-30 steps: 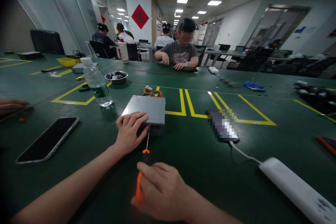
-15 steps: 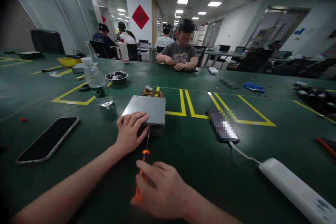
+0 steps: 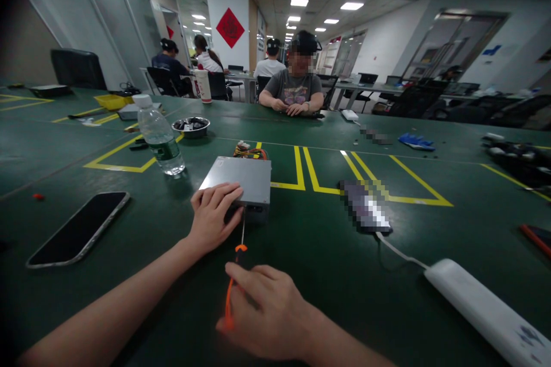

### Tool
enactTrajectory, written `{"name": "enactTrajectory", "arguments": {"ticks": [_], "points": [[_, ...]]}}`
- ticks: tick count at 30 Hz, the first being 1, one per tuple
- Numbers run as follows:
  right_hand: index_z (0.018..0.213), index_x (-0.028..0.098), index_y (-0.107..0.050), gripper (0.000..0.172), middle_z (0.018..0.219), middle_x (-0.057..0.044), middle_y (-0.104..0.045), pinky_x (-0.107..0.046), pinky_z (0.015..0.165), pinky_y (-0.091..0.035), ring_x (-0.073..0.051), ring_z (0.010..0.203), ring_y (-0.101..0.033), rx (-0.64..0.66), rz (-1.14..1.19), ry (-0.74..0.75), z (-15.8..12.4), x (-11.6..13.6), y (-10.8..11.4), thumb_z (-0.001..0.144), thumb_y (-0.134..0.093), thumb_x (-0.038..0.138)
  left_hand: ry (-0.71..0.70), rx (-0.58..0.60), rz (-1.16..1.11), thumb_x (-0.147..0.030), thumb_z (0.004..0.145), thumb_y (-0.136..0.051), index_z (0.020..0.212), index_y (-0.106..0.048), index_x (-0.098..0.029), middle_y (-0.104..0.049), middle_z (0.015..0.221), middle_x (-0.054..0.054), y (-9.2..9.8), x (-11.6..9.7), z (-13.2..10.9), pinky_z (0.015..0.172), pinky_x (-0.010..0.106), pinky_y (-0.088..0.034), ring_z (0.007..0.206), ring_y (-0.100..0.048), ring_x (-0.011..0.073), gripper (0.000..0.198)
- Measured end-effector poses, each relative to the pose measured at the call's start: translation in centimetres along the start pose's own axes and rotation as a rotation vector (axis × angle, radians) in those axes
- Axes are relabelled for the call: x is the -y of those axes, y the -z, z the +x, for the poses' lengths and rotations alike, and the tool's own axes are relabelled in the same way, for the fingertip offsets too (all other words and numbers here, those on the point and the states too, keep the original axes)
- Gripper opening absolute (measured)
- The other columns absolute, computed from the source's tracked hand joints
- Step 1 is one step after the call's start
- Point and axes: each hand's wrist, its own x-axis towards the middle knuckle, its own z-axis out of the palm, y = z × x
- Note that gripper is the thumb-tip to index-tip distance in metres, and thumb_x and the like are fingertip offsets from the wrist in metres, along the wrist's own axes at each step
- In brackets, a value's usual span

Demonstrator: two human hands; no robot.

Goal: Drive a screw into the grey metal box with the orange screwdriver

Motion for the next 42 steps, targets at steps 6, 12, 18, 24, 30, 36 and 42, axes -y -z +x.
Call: {"name": "enactTrajectory", "arguments": {"ticks": [6,12,18,24,30,36,42], "points": [[0.101,0.014,-0.05,0.029,0.098,-0.017,-0.065,-0.029,0.07,-0.053,-0.019,0.09,-0.064,0.075,0.024,-0.041,0.3,0.1,0.1,0.091,-0.036,0.038,-0.001,-0.006,0.01,-0.031,0.084,-0.049,0.117,-0.05,-0.026,-0.055,0.125,0.003,0.1,-0.1,0.0,0.092,0.042,-0.026,0.115,-0.045,0.023,0.034],[0.093,0.014,-0.057,0.027,0.099,-0.016,-0.065,-0.031,0.068,-0.053,-0.017,0.074,-0.065,0.093,-0.025,0.014,0.6,0.1,0.3,0.091,-0.041,0.037,-0.002,-0.005,0.01,-0.031,0.085,-0.049,0.117,-0.05,-0.026,-0.055,0.125,0.003,0.1,-0.1,0.1,0.092,0.043,-0.025,0.115,-0.046,0.0225,0.033],[0.09,0.013,-0.053,0.027,0.098,-0.016,-0.066,-0.03,0.072,-0.052,-0.016,0.076,-0.065,0.029,0.01,-0.018,0.1,0.1,0.0,0.09,-0.044,0.038,-0.004,-0.011,0.004,-0.031,0.085,-0.049,0.117,-0.05,-0.026,-0.055,0.125,0.003,0.0,0.0,0.0,0.093,0.043,-0.025,0.115,-0.046,0.0221,0.033],[0.103,0.016,-0.053,0.027,0.101,-0.016,-0.064,-0.031,0.074,-0.052,-0.018,0.085,-0.064,0.154,-0.011,0.017,0.6,0.2,0.4,0.092,-0.036,0.033,0.0,-0.013,0.003,-0.031,0.085,-0.049,0.117,-0.05,-0.026,-0.055,0.125,0.004,0.0,0.0,0.0,0.093,0.042,-0.025,0.115,-0.045,0.0222,0.033],[0.097,0.014,-0.046,0.02,0.102,-0.017,-0.065,-0.029,0.074,-0.052,-0.015,0.079,-0.065,-0.011,0.049,-0.01,-0.7,-0.4,-0.2,0.087,-0.048,0.031,0.004,0.002,-0.008,-0.03,0.084,-0.049,0.118,-0.05,-0.027,-0.055,0.125,0.004,0.1,-0.1,0.0,0.094,0.043,-0.024,0.116,-0.045,0.0226,0.034],[0.11,0.015,-0.05,0.032,0.104,-0.016,-0.063,-0.029,0.074,-0.052,-0.018,0.094,-0.062,0.173,0.029,-0.015,0.4,-0.1,0.7,0.092,-0.037,0.038,0.011,0.0,0.0,-0.029,0.084,-0.05,0.118,-0.05,-0.027,-0.055,0.125,0.004,0.1,-0.1,0.0,0.093,0.043,-0.025,0.115,-0.045,0.0231,0.034],[0.087,0.013,-0.055,0.021,0.096,-0.013,-0.066,-0.029,0.066,-0.052,-0.015,0.068,-0.063,0.038,0.026,0.017,0.1,-0.2,0.0,0.087,-0.046,0.031,0.009,0.0,0.02,-0.03,0.085,-0.048,0.116,-0.051,-0.026,-0.055,0.125,0.004,0.1,-0.2,0.1,0.093,0.043,-0.025,0.115,-0.045,0.023,0.032]]}}
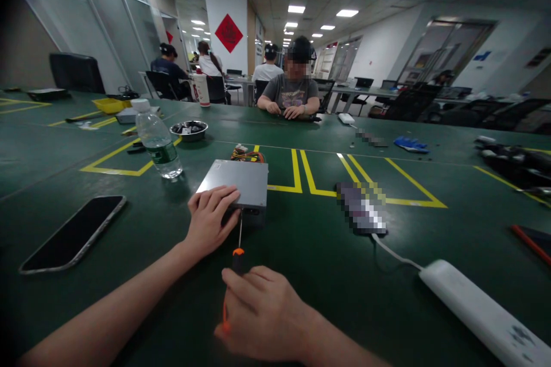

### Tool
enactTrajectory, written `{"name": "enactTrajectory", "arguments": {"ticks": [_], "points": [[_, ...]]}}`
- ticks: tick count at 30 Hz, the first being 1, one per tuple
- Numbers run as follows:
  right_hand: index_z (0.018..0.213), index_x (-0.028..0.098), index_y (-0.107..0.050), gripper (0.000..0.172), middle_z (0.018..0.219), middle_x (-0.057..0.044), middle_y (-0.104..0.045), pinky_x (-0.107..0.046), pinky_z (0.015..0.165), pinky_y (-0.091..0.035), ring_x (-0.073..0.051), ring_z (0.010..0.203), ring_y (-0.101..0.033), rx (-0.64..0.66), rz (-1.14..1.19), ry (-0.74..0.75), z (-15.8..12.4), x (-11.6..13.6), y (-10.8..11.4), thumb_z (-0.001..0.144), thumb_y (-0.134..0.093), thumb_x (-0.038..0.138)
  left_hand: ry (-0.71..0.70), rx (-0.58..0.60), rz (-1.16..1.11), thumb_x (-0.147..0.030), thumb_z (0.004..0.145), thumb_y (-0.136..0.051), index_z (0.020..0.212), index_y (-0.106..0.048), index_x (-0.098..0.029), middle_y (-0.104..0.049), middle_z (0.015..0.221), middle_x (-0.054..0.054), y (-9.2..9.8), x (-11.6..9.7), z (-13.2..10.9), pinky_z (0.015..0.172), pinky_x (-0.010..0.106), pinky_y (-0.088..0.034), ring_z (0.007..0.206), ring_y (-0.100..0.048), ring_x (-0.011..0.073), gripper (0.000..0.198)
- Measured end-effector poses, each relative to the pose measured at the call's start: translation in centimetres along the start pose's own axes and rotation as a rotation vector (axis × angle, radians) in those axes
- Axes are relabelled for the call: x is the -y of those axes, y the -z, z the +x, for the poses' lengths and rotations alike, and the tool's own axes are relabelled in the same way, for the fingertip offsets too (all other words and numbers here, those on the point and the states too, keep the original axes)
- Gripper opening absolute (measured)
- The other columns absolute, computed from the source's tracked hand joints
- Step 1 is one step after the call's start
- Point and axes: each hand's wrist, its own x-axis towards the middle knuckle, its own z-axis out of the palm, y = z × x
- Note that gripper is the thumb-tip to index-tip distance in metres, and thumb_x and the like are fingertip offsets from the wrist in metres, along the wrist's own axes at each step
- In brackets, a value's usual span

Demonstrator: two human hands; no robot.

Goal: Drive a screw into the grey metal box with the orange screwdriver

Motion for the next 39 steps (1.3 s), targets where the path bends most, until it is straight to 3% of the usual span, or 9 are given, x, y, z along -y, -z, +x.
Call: {"name": "enactTrajectory", "arguments": {"ticks": [4,7,14,18,21,24,28,34,39], "points": [[0.097,0.014,-0.054,0.029,0.101,-0.014,-0.065,-0.03,0.069,-0.052,-0.017,0.077,-0.064,0.084,0.005,-0.039,0.05,0.13,0.04,0.089,-0.042,0.039,-0.012,-0.009,-0.001,-0.03,0.084,-0.049,0.116,-0.051,-0.026,-0.056,0.124,0.004,-0.02,-0.04,-0.01,0.092,0.042,-0.025,0.114,-0.046,0.023,0.032],[0.106,0.017,-0.053,0.027,0.104,-0.014,-0.063,-0.03,0.071,-0.052,-0.018,0.083,-0.064,0.173,-0.028,-0.005,0.4,0.29,0.43,0.089,-0.042,0.035,-0.013,-0.017,0.002,-0.029,0.084,-0.05,0.117,-0.051,-0.026,-0.056,0.123,0.004,-0.05,-0.03,0.0,0.092,0.043,-0.025,0.114,-0.046,0.0228,0.033],[0.087,0.015,-0.05,0.017,0.094,-0.014,-0.067,-0.026,0.071,-0.052,-0.013,0.076,-0.065,-0.081,-0.015,-0.016,-0.48,-0.02,0.18,0.089,-0.045,0.031,-0.014,-0.006,0.0,-0.028,0.084,-0.049,0.117,-0.05,-0.026,-0.056,0.123,0.004,0.07,-0.03,0.07,0.092,0.043,-0.025,0.115,-0.046,0.0226,0.033],[0.097,0.014,-0.051,0.025,0.098,-0.014,-0.065,-0.026,0.073,-0.051,-0.015,0.086,-0.064,0.027,-0.022,-0.039,-0.27,0.03,0.46,0.09,-0.043,0.037,-0.011,-0.019,-0.002,-0.028,0.084,-0.049,0.116,-0.05,-0.026,-0.056,0.123,0.004,-0.03,-0.08,0.07,0.091,0.043,-0.025,0.114,-0.046,0.0233,0.033],[0.106,0.016,-0.053,0.027,0.101,-0.013,-0.063,-0.027,0.07,-0.052,-0.016,0.08,-0.064,0.142,-0.037,-0.022,0.14,0.16,0.59,0.087,-0.047,0.035,-0.003,-0.014,-0.002,-0.028,0.084,-0.049,0.116,-0.05,-0.026,-0.056,0.124,0.004,-0.11,-0.1,0.03,0.092,0.043,-0.025,0.115,-0.046,0.0233,0.032],[0.096,0.014,-0.055,0.023,0.097,-0.012,-0.065,-0.027,0.066,-0.051,-0.014,0.068,-0.063,0.065,-0.019,-0.002,-0.04,0.13,0.17,0.088,-0.047,0.034,-0.005,-0.007,0.002,-0.028,0.084,-0.049,0.117,-0.049,-0.026,-0.056,0.124,0.004,-0.13,-0.12,-0.01,0.092,0.043,-0.024,0.115,-0.046,0.0229,0.033],[0.086,0.013,-0.052,0.028,0.098,-0.014,-0.065,-0.026,0.067,-0.052,-0.013,0.069,-0.064,-0.039,0.011,-0.043,-0.43,0.03,-0.3,0.09,-0.042,0.038,-0.006,-0.02,-0.005,-0.028,0.084,-0.049,0.117,-0.049,-0.027,-0.056,0.123,0.004,-0.21,-0.14,-0.01,0.092,0.044,-0.024,0.115,-0.046,0.0238,0.033],[0.106,0.015,-0.052,0.03,0.103,-0.015,-0.062,-0.026,0.074,-0.051,-0.017,0.092,-0.061,0.157,-0.043,-0.013,0.16,0.24,0.48,0.086,-0.048,0.037,-0.008,-0.025,-0.005,-0.027,0.083,-0.05,0.118,-0.049,-0.027,-0.056,0.123,0.005,-0.17,-0.12,0.01,0.092,0.044,-0.024,0.114,-0.046,0.024,0.034],[0.09,0.012,-0.055,0.025,0.096,-0.015,-0.065,-0.027,0.07,-0.051,-0.015,0.077,-0.063,-0.016,-0.029,-0.011,-0.47,0.05,-0.15,0.089,-0.043,0.034,-0.011,-0.018,0.0,-0.028,0.084,-0.049,0.117,-0.049,-0.026,-0.056,0.123,0.004,0.06,-0.21,0.08,0.092,0.043,-0.025,0.115,-0.046,0.0237,0.033]]}}
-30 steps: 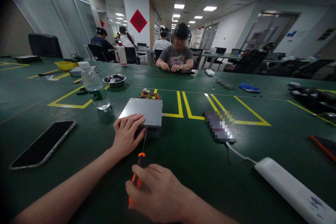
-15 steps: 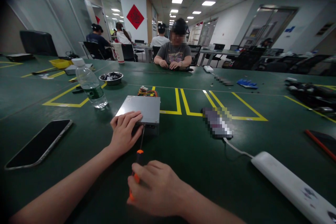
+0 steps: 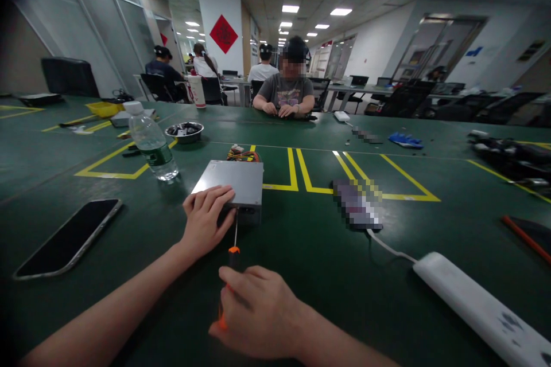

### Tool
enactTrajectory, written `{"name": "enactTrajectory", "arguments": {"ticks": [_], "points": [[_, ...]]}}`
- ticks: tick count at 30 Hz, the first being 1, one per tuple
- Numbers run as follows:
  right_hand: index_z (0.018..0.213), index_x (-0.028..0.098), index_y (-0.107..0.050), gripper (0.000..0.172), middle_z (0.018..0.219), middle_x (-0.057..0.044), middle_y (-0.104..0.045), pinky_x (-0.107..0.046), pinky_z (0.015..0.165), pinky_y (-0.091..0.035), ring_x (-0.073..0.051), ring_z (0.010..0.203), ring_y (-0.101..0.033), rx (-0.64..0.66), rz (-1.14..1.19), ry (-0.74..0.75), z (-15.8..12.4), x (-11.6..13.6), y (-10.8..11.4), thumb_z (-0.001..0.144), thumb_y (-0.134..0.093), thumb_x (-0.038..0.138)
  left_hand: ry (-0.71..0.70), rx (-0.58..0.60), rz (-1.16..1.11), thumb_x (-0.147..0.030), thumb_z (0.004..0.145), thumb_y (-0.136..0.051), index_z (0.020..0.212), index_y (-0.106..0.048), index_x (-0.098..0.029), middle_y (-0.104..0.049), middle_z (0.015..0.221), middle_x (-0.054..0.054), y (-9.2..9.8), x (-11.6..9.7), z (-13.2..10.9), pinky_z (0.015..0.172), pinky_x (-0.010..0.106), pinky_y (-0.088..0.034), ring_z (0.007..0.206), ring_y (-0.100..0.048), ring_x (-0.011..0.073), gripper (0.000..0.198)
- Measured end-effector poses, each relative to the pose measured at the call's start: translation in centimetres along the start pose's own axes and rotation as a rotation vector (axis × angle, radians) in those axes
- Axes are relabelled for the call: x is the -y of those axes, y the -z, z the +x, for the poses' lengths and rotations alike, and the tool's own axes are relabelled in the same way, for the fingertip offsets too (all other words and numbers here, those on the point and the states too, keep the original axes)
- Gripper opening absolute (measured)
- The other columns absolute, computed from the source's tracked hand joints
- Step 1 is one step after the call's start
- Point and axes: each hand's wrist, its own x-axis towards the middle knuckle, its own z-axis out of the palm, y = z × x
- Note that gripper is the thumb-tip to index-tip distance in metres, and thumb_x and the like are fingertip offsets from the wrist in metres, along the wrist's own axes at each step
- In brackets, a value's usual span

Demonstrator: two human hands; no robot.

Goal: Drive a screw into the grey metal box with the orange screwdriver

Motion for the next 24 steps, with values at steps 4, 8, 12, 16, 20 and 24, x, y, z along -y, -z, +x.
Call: {"name": "enactTrajectory", "arguments": {"ticks": [4,8,12,16,20,24], "points": [[0.097,0.013,-0.055,0.034,0.102,-0.014,-0.063,-0.027,0.071,-0.052,-0.016,0.081,-0.064,0.104,0.028,-0.034,0.2,0.0,0.2,0.09,-0.04,0.043,0.008,0.002,0.001,-0.029,0.084,-0.048,0.117,-0.049,-0.026,-0.056,0.124,0.004,0.0,0.0,0.0,0.092,0.043,-0.025,0.115,-0.046,0.0236,0.033],[0.109,0.015,-0.052,0.031,0.104,-0.015,-0.062,-0.027,0.074,-0.051,-0.018,0.092,-0.062,0.202,0.017,-0.023,0.8,0.3,0.8,0.091,-0.041,0.038,0.003,-0.001,0.0,-0.028,0.084,-0.049,0.116,-0.049,-0.026,-0.056,0.123,0.004,0.0,0.0,0.0,0.092,0.043,-0.025,0.114,-0.046,0.0234,0.032],[0.093,0.013,-0.054,0.028,0.096,-0.015,-0.065,-0.026,0.072,-0.052,-0.016,0.082,-0.064,0.011,-0.012,-0.016,0.8,0.3,0.6,0.092,-0.039,0.037,0.002,-0.002,0.002,-0.029,0.085,-0.048,0.116,-0.05,-0.026,-0.056,0.123,0.004,0.0,0.0,0.0,0.091,0.043,-0.025,0.115,-0.046,0.0234,0.032],[0.094,0.013,-0.051,0.03,0.093,-0.015,-0.067,-0.024,0.072,-0.052,-0.015,0.085,-0.065,-0.02,0.002,-0.028,0.4,0.0,0.3,0.092,-0.039,0.04,0.005,0.007,0.002,-0.03,0.085,-0.048,0.117,-0.049,-0.025,-0.056,0.124,0.004,-0.1,0.1,0.0,0.091,0.042,-0.025,0.115,-0.045,0.0229,0.032],[0.099,0.009,-0.049,0.028,0.092,-0.018,-0.067,-0.028,0.07,-0.053,-0.017,0.08,-0.066,-0.068,0.003,0.05,-0.6,-0.5,0.9,0.091,-0.042,0.035,0.006,0.016,0.009,-0.03,0.085,-0.047,0.117,-0.049,-0.025,-0.055,0.125,0.004,-0.1,0.1,-0.1,0.091,0.042,-0.025,0.115,-0.045,0.0223,0.032],[0.098,0.007,-0.049,0.026,0.087,-0.018,-0.067,-0.03,0.068,-0.053,-0.019,0.077,-0.066,-0.115,-0.035,0.114,-1.7,-1.1,1.8,0.087,-0.048,0.03,0.005,0.02,0.007,-0.03,0.085,-0.048,0.117,-0.049,-0.025,-0.055,0.125,0.004,-0.1,0.2,-0.1,0.091,0.042,-0.025,0.116,-0.045,0.0225,0.032]]}}
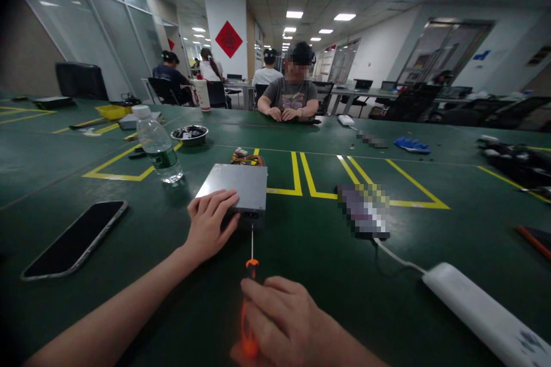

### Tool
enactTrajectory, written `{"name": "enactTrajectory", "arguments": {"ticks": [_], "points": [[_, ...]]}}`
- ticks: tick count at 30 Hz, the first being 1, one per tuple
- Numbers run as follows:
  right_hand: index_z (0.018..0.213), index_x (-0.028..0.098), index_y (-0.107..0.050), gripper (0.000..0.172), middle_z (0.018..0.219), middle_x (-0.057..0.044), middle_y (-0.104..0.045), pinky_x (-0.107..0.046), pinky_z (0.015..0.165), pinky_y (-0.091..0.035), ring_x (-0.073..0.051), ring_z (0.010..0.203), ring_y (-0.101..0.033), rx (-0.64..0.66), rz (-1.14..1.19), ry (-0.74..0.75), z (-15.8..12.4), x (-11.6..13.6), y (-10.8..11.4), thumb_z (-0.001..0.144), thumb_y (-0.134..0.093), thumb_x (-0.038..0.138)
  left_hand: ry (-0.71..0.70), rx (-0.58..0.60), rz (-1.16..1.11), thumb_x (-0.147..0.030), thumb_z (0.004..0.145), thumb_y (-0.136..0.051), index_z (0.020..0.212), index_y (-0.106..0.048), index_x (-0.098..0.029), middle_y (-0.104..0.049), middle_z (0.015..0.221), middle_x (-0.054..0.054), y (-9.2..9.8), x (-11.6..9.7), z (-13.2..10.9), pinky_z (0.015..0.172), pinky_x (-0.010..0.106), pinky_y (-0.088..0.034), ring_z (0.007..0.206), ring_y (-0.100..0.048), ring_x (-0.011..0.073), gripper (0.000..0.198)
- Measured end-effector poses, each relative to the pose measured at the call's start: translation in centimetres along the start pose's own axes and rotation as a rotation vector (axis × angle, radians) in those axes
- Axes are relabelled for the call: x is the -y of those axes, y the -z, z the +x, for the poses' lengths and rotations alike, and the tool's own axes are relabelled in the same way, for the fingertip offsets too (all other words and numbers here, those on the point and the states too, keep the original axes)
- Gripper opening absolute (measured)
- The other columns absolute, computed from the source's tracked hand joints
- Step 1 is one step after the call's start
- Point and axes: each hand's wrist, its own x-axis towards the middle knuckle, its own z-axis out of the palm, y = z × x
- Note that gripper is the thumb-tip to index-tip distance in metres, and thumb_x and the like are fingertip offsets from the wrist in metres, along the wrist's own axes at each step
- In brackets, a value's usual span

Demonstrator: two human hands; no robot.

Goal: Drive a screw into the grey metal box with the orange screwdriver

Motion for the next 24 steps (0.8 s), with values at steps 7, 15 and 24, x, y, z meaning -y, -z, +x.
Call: {"name": "enactTrajectory", "arguments": {"ticks": [7,15,24], "points": [[0.098,0.008,-0.05,0.024,0.089,-0.017,-0.067,-0.029,0.07,-0.053,-0.017,0.082,-0.066,-0.017,-0.053,-0.047,-0.2,-0.5,0.5,0.085,-0.047,0.027,-0.004,-0.006,0.001,-0.03,0.084,-0.049,0.116,-0.05,-0.025,-0.056,0.124,0.004,0.1,-0.1,0.1,0.091,0.042,-0.026,0.115,-0.046,0.0231,0.032],[0.101,0.008,-0.05,0.026,0.094,-0.018,-0.066,-0.03,0.073,-0.053,-0.018,0.089,-0.064,-0.002,-0.061,-0.067,-0.6,-0.5,0.3,0.084,-0.048,0.029,-0.007,-0.005,0.003,-0.03,0.085,-0.048,0.116,-0.05,-0.025,-0.055,0.124,0.004,0.1,0.0,0.1,0.09,0.042,-0.026,0.115,-0.046,0.023,0.032],[0.095,0.016,-0.058,0.03,0.09,-0.013,-0.066,-0.029,0.071,-0.051,-0.016,0.079,-0.064,0.113,-0.098,-0.09,1.0,0.0,0.7,0.09,-0.041,0.041,-0.003,-0.006,0.004,-0.03,0.084,-0.049,0.117,-0.05,-0.026,-0.055,0.124,0.004,-0.1,0.0,0.0,0.09,0.042,-0.026,0.115,-0.046,0.0231,0.033]]}}
